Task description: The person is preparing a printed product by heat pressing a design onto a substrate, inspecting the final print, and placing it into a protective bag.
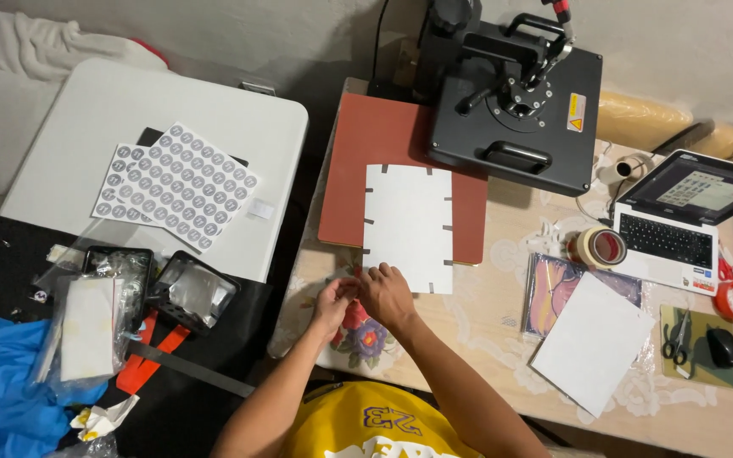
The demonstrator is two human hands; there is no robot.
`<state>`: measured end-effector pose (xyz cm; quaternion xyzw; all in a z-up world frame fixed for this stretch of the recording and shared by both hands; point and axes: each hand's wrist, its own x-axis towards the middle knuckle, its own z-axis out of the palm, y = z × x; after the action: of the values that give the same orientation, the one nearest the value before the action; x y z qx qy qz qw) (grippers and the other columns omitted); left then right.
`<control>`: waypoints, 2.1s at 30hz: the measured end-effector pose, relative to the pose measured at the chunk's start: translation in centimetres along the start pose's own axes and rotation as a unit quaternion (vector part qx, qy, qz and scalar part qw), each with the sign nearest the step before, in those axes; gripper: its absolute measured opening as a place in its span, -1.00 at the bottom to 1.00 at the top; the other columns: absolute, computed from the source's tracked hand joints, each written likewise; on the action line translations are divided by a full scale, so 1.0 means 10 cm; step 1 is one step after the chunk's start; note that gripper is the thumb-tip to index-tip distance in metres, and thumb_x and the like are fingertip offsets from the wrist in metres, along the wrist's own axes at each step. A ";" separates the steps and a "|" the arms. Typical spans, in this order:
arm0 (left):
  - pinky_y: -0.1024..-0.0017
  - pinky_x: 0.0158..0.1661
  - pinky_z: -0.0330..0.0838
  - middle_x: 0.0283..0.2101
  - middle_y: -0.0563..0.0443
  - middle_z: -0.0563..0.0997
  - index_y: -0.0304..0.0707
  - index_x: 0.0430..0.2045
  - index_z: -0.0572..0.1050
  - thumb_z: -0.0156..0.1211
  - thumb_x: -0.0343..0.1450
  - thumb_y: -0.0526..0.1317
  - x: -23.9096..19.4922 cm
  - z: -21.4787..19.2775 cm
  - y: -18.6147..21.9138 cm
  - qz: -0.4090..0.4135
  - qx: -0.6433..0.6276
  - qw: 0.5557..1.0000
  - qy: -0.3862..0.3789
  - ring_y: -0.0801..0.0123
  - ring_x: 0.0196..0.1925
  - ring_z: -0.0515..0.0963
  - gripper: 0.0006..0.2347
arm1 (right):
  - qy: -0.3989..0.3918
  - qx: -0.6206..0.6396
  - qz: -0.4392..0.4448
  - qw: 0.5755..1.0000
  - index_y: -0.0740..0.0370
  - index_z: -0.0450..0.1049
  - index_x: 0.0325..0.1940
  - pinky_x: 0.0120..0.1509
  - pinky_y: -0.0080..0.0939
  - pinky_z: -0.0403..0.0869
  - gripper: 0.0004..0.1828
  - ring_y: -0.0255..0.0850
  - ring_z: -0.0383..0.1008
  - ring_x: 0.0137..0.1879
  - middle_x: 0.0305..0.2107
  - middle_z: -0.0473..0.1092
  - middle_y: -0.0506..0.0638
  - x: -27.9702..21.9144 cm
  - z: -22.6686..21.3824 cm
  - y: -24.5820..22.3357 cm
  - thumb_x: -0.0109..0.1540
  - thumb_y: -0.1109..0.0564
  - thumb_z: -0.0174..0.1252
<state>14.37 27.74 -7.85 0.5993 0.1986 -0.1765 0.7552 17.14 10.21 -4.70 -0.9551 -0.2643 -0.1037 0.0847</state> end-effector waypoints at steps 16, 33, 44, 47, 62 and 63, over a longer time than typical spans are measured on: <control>0.42 -0.05 0.64 -0.17 0.03 0.76 -0.13 0.08 0.70 0.42 0.53 -0.36 -0.02 0.12 0.15 -0.010 0.014 1.000 0.000 0.42 -0.15 0.68 -0.76 | 0.010 -0.011 0.015 1.000 0.07 0.57 -0.23 -0.05 0.00 0.48 -0.77 0.05 0.50 -0.14 -0.41 0.48 0.04 -0.02 0.04 -0.05 0.31 -0.10 0.22; 0.41 -0.13 0.57 -0.20 0.01 0.77 -0.02 -0.07 0.81 0.48 0.49 -0.08 0.23 -0.01 -0.17 -0.069 0.047 0.996 0.010 0.41 -0.15 0.69 -0.81 | 0.031 0.105 0.192 0.975 0.08 0.44 -0.17 -0.02 -0.06 0.47 -0.95 0.00 0.48 -0.15 -0.39 0.32 -0.05 0.11 -0.87 0.06 0.37 0.13 0.17; 0.61 -0.37 0.64 -0.29 -0.10 0.74 -0.32 -0.15 0.73 0.44 0.50 -0.23 0.03 -0.05 0.21 -0.080 -0.007 0.997 -0.017 0.39 -0.31 0.72 -0.85 | 0.019 0.216 0.337 0.916 0.15 0.45 -0.03 0.08 0.08 0.52 -0.91 0.09 0.50 -0.06 -0.32 0.37 0.05 0.19 -1.41 0.12 0.49 0.12 0.08; 0.62 -0.36 0.64 -0.29 -0.13 0.75 -0.34 -0.14 0.72 0.43 0.51 -0.24 0.03 -0.10 0.20 -0.079 0.003 0.997 -0.021 0.41 -0.31 0.71 -0.84 | 0.049 0.230 0.346 0.908 0.16 0.45 -0.05 0.07 0.11 0.52 -0.88 0.12 0.50 -0.07 -0.35 0.37 0.08 0.18 -1.47 0.21 0.50 0.10 0.07; 0.64 -0.35 0.65 -0.32 -0.24 0.76 -0.43 -0.16 0.71 0.40 0.51 -0.27 -0.30 -0.45 0.36 -0.031 0.053 0.998 -0.004 0.44 -0.33 0.68 -0.84 | 0.168 0.242 0.376 0.878 0.28 0.45 -0.07 0.00 0.23 0.50 -0.83 0.26 0.50 -0.15 -0.38 0.38 0.24 0.06 -2.00 0.89 0.52 0.13 0.07; 0.63 -0.36 0.65 -0.34 -0.23 0.76 -0.44 -0.17 0.71 0.39 0.51 -0.26 -0.31 -0.50 0.33 -0.030 0.051 0.998 0.000 0.45 -0.34 0.67 -0.84 | 0.183 0.237 0.373 0.878 0.30 0.44 -0.05 0.00 0.26 0.49 -0.85 0.30 0.50 -0.13 -0.37 0.37 0.28 0.05 -2.03 0.91 0.51 0.14 0.08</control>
<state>12.98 33.43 -4.50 0.6308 0.2075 -0.2087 0.7180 19.21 -1.67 14.03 -0.8981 0.1154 -0.1717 0.3881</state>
